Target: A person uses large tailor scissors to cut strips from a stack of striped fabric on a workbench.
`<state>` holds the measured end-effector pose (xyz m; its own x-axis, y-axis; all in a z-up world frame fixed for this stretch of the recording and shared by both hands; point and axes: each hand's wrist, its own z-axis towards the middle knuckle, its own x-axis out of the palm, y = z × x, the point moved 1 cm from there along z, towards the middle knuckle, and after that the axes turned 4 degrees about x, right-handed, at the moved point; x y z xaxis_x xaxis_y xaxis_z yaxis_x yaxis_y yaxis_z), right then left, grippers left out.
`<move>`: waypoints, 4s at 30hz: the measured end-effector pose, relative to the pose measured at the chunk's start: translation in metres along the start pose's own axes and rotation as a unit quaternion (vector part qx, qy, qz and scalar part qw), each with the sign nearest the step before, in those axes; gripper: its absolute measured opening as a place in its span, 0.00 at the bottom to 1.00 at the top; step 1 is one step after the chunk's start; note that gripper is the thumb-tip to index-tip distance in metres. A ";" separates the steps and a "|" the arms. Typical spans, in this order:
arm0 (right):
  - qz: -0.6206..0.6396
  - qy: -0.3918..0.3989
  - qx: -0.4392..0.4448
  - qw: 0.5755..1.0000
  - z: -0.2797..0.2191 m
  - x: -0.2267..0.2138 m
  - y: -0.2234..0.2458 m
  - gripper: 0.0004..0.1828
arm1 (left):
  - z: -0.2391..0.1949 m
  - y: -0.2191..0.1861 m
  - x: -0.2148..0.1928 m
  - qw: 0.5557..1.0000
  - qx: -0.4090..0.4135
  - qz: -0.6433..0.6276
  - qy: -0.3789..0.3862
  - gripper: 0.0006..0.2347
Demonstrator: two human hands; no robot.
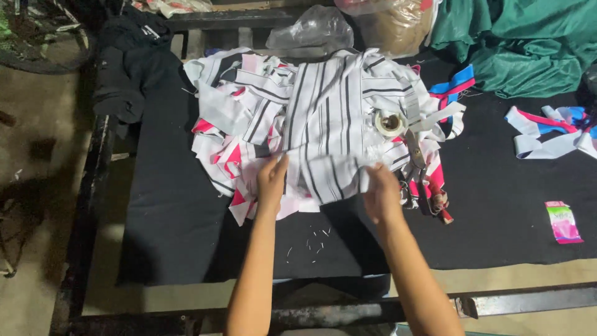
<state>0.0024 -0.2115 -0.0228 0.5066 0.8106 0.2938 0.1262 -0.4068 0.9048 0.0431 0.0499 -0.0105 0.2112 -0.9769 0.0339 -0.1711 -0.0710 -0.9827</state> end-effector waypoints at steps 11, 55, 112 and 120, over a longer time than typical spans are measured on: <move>0.044 0.065 0.037 0.996 -0.069 0.029 0.053 0.03 | -0.015 -0.001 -0.018 0.999 0.000 -0.036 0.010 0.18; 0.024 -0.064 0.049 0.997 -0.005 0.015 0.017 0.06 | 0.021 0.055 0.003 0.946 -0.100 -0.306 -0.021 0.13; -0.567 0.112 -0.082 0.812 -0.021 -0.043 0.044 0.11 | -0.005 0.014 0.019 0.983 -0.028 -0.086 0.159 0.18; -0.562 -0.074 -0.228 0.791 -0.033 -0.052 0.091 0.18 | 0.000 0.030 0.011 0.986 -0.059 -0.093 0.128 0.23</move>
